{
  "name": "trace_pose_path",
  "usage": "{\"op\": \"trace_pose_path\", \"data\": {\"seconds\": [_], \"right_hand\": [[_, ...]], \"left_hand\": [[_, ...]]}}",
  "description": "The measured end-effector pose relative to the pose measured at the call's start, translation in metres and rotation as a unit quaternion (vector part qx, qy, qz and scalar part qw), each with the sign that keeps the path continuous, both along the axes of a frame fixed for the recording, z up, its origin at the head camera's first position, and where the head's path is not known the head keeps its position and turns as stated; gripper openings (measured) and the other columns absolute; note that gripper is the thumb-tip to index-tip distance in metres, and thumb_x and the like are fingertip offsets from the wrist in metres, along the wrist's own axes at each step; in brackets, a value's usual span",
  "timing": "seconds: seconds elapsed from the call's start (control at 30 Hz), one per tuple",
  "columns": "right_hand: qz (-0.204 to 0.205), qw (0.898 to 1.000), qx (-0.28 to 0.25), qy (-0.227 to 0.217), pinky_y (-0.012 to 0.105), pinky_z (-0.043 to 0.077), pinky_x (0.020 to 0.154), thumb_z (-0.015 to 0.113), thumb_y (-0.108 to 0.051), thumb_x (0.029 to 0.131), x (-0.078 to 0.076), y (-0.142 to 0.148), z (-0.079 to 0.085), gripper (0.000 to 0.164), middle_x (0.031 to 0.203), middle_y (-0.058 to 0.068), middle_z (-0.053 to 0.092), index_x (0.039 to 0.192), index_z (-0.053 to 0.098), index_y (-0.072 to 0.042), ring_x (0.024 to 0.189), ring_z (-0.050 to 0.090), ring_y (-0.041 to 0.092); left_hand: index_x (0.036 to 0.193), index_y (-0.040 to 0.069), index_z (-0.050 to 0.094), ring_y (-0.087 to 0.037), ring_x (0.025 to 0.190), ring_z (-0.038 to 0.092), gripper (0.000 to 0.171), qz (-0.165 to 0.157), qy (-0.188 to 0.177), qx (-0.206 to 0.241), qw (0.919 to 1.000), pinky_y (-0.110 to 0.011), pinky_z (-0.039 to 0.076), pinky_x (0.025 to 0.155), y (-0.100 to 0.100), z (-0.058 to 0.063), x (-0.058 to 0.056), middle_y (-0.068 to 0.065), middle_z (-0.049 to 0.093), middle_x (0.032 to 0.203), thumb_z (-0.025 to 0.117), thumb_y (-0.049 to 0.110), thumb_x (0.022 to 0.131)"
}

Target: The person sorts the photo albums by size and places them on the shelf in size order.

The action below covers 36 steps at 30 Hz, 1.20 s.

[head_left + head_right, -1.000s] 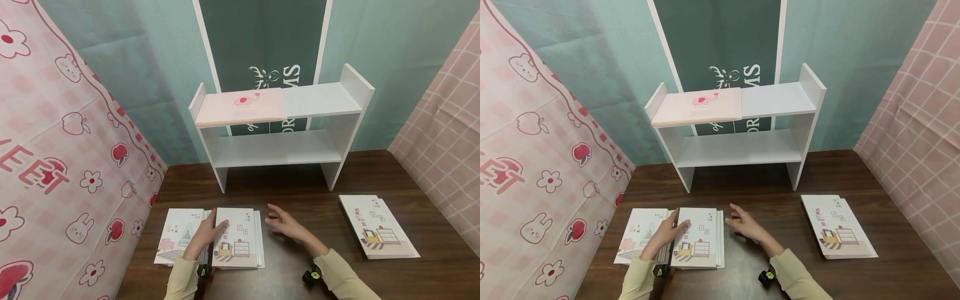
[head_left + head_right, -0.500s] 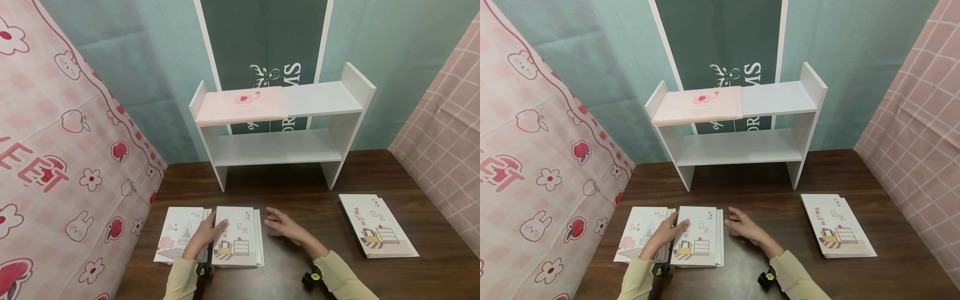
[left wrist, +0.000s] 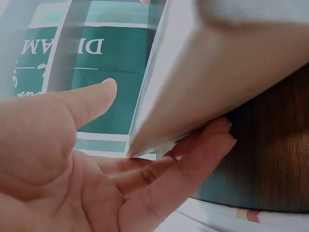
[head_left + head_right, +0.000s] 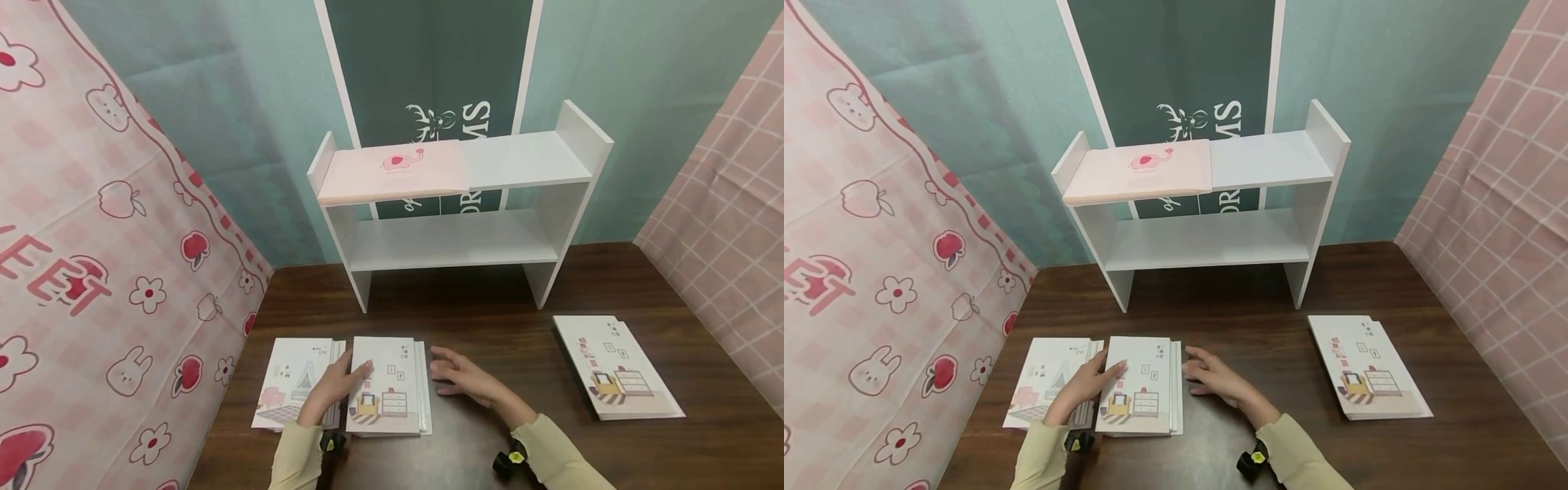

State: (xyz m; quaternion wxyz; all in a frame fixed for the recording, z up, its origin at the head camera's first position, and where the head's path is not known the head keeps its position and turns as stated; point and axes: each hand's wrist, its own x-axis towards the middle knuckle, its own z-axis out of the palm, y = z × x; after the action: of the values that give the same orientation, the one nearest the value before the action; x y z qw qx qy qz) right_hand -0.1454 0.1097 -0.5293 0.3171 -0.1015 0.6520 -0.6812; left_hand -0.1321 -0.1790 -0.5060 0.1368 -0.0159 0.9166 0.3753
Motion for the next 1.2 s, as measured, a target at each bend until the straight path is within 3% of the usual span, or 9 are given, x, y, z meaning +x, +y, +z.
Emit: {"op": "trace_pose_path", "data": {"seconds": [0.3, 0.47, 0.7, 0.9, 1.2], "right_hand": [[0.003, 1.0, -0.016, -0.022, 0.048, 0.049, 0.087, 0.049, -0.025, 0.097, 0.001, -0.002, -0.001, 0.067, 0.141, 0.035, 0.028, 0.146, 0.014, 0.002, 0.122, 0.045, 0.04], [-0.005, 0.999, -0.035, -0.04, 0.046, 0.05, 0.088, 0.048, -0.026, 0.097, -0.001, 0.0, -0.005, 0.065, 0.138, 0.032, 0.033, 0.146, 0.015, 0.002, 0.12, 0.047, 0.037], [-0.033, 0.995, -0.065, -0.072, 0.045, 0.048, 0.091, 0.051, -0.025, 0.096, 0.001, 0.0, -0.012, 0.065, 0.135, 0.029, 0.038, 0.145, 0.017, 0.003, 0.116, 0.052, 0.031], [-0.049, 0.993, -0.08, -0.075, 0.044, 0.046, 0.093, 0.05, -0.021, 0.096, 0.004, -0.002, -0.013, 0.063, 0.136, 0.031, 0.035, 0.144, 0.018, 0.004, 0.114, 0.053, 0.03], [-0.056, 0.991, -0.091, -0.076, 0.042, 0.045, 0.096, 0.051, -0.019, 0.096, 0.006, -0.003, -0.015, 0.064, 0.136, 0.034, 0.033, 0.143, 0.017, 0.008, 0.114, 0.054, 0.031]], "left_hand": [[0.14, 0.0, 0.035, -0.042, 0.113, 0.052, 0.07, -0.011, -0.003, 0.014, 0.9998, -0.054, 0.043, 0.091, -0.001, 0.003, -0.002, -0.029, 0.05, 0.128, 0.051, 0.048, 0.091], [0.138, -0.001, 0.037, -0.034, 0.1, 0.059, 0.069, -0.019, -0.014, 0.037, 0.999, -0.051, 0.046, 0.086, 0.0, 0.005, 0.001, -0.023, 0.059, 0.114, 0.05, 0.048, 0.092], [0.137, -0.004, 0.037, -0.032, 0.11, 0.054, 0.067, -0.033, -0.041, 0.092, 0.9944, -0.054, 0.039, 0.096, -0.004, 0.006, 0.011, -0.019, 0.058, 0.117, 0.05, 0.044, 0.093], [0.139, -0.01, 0.03, -0.037, 0.114, 0.051, 0.073, -0.033, -0.054, 0.115, 0.9913, -0.054, 0.038, 0.097, -0.004, 0.006, 0.012, -0.028, 0.05, 0.126, 0.049, 0.044, 0.094], [0.141, -0.007, 0.028, -0.025, 0.097, 0.06, 0.072, -0.047, -0.07, 0.141, 0.9864, -0.048, 0.044, 0.092, -0.008, 0.005, 0.01, -0.019, 0.059, 0.114, 0.05, 0.043, 0.094]]}}
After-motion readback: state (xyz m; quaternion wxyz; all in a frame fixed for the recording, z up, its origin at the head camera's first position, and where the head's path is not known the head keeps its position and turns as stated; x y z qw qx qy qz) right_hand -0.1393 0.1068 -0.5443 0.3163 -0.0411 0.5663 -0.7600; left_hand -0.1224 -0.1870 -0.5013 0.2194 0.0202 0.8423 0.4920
